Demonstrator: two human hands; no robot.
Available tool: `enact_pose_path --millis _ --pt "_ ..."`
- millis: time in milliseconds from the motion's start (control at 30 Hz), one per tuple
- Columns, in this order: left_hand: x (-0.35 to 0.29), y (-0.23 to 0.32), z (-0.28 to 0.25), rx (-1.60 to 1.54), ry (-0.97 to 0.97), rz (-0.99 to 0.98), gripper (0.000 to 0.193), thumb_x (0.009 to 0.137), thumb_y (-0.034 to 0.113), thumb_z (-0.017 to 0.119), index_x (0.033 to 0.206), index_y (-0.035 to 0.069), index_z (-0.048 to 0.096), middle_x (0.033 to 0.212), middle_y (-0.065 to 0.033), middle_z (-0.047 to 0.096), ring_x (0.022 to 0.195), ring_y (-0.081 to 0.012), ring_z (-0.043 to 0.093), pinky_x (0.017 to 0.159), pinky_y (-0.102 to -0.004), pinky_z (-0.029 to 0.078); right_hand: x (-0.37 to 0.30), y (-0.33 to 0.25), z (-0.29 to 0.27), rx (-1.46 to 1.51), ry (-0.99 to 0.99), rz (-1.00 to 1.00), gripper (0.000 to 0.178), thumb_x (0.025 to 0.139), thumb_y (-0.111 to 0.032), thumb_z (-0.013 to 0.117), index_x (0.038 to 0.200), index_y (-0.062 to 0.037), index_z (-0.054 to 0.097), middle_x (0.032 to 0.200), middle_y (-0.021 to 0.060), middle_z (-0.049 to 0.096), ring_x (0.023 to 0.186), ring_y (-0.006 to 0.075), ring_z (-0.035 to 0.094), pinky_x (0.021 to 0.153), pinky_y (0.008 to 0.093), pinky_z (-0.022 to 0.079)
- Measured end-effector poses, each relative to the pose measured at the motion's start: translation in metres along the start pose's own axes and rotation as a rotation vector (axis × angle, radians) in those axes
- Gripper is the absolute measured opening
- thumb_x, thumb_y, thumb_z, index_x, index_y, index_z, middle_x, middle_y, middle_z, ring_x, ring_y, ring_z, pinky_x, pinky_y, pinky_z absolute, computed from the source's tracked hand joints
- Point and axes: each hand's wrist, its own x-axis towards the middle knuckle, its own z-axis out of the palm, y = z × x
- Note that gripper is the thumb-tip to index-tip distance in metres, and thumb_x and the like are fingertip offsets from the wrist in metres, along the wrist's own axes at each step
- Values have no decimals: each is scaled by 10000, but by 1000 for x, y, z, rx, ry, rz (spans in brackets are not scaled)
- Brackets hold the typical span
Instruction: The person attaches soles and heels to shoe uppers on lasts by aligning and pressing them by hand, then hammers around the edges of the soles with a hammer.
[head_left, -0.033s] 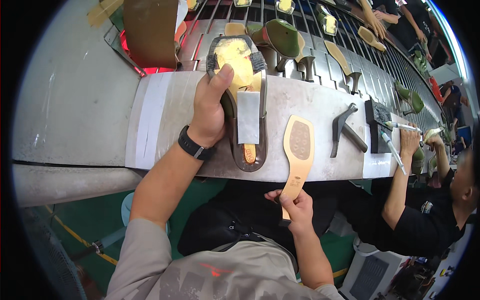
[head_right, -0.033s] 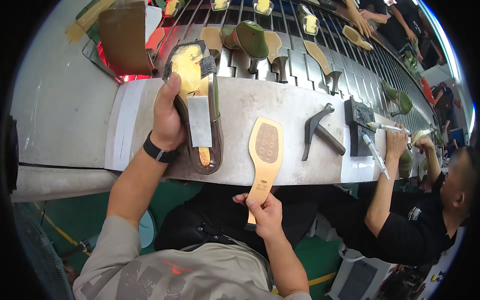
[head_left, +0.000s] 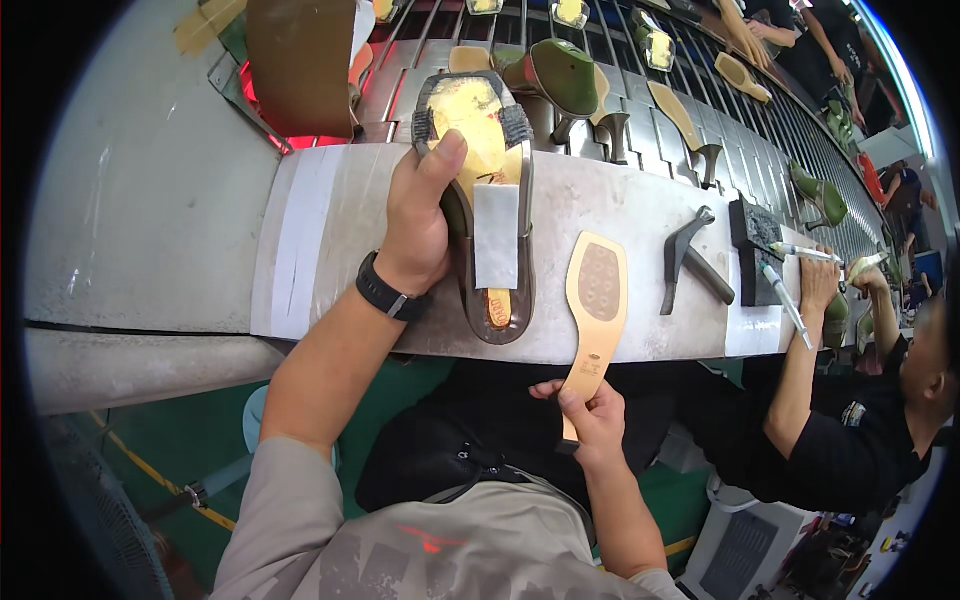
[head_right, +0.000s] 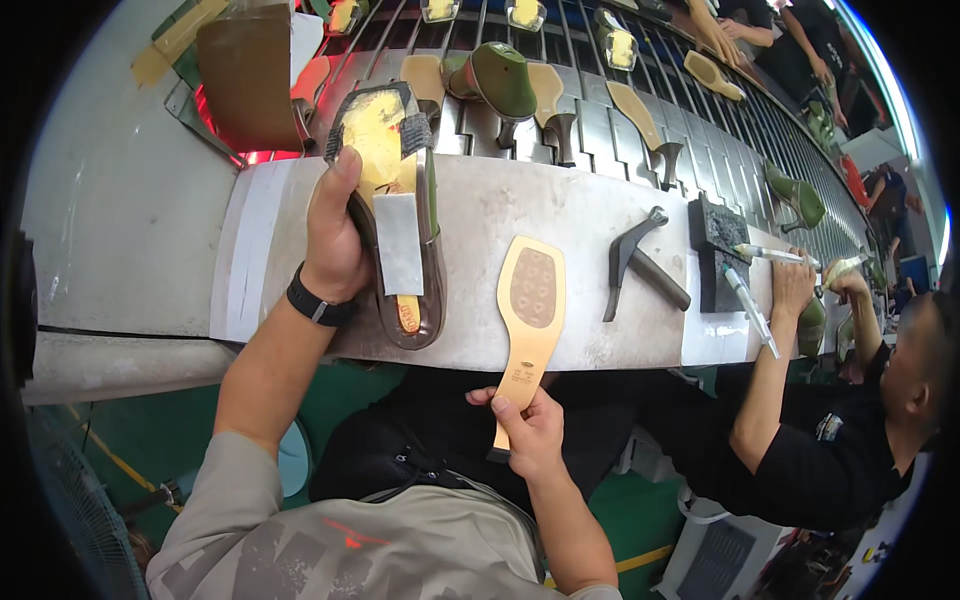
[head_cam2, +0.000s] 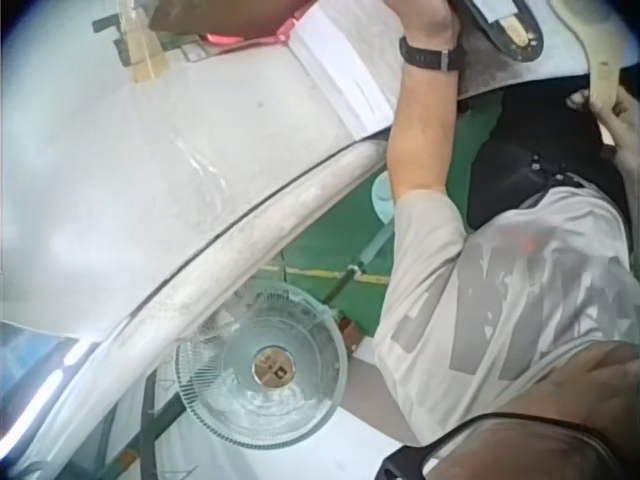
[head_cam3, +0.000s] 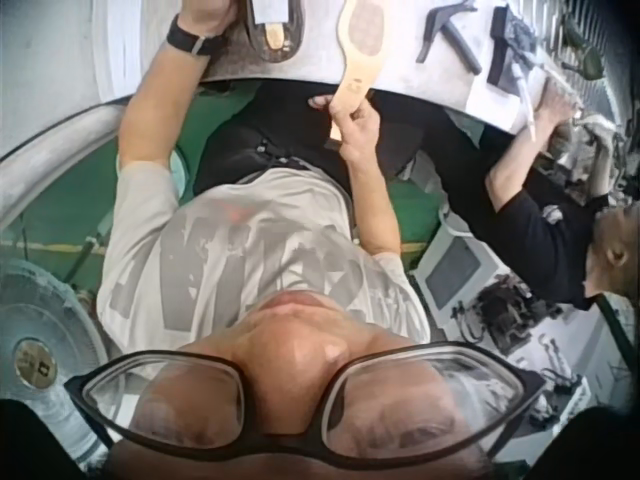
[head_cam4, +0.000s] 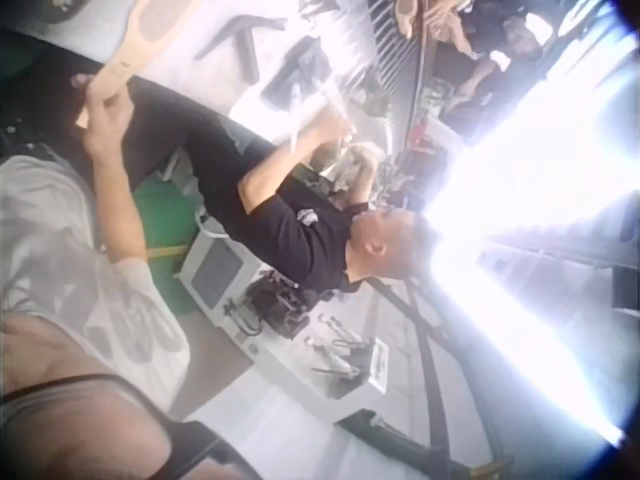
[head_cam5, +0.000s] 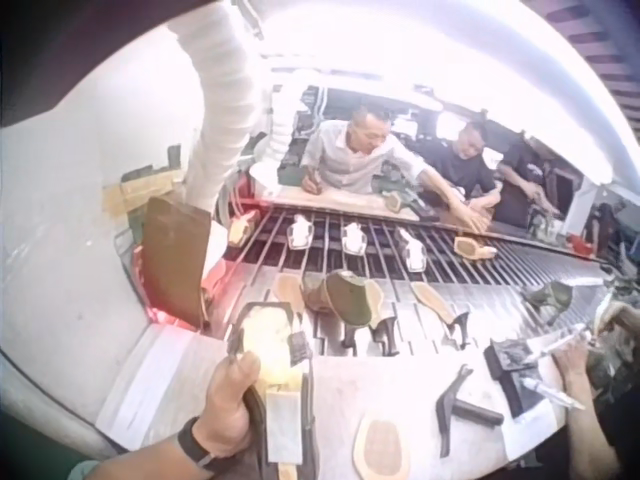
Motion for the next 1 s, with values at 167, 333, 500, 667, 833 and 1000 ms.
enact_pose_path --millis 167,333,500,667,833,1000 --pt "-4 2 2 35 -49 -5 481 1032 383 598 1300 -17 596 1161 -93 703 1005 -162 692 892 -320 551 -39 8 12 -54 90 53 208 1018 -64 634 1150 94 664 1097 196 756 1055 278 731 1016 414 548" --pt "-15 -7 31 181 -114 170 724 953 510 668 1376 -59 518 1204 -142 681 1034 -214 702 882 -350 581 -17 -16 19 84 67 46 287 1025 -89 640 1221 120 624 1108 235 741 1088 334 728 1003 454 570" --pt "-24 19 55 102 -256 197 693 925 304 759 1438 -54 462 1298 -160 652 1136 -217 674 993 -361 539 -21 -53 13 62 94 -233 213 999 6 623 1178 115 659 1073 233 743 956 334 754 923 491 629" --pt "-24 66 82 229 -299 -31 571 961 156 684 1448 -6 432 1330 -292 631 1233 -375 660 1024 -472 565 -27 -89 25 -46 -37 -441 132 967 12 647 1023 103 724 1029 231 756 893 269 766 796 399 638" --pt "-51 73 97 205 -350 2 473 970 44 644 1403 18 454 1332 -319 627 1229 -386 666 1027 -487 568 -30 -138 65 -195 -312 -456 124 938 48 630 995 110 720 917 181 774 797 204 766 683 298 616" --pt "-63 69 99 198 -490 3 411 955 93 714 1314 -12 545 1306 -346 629 1180 -398 690 996 -509 581 -23 -159 82 -51 -335 -194 194 993 -41 606 1025 112 720 882 192 774 732 188 756 650 303 623"
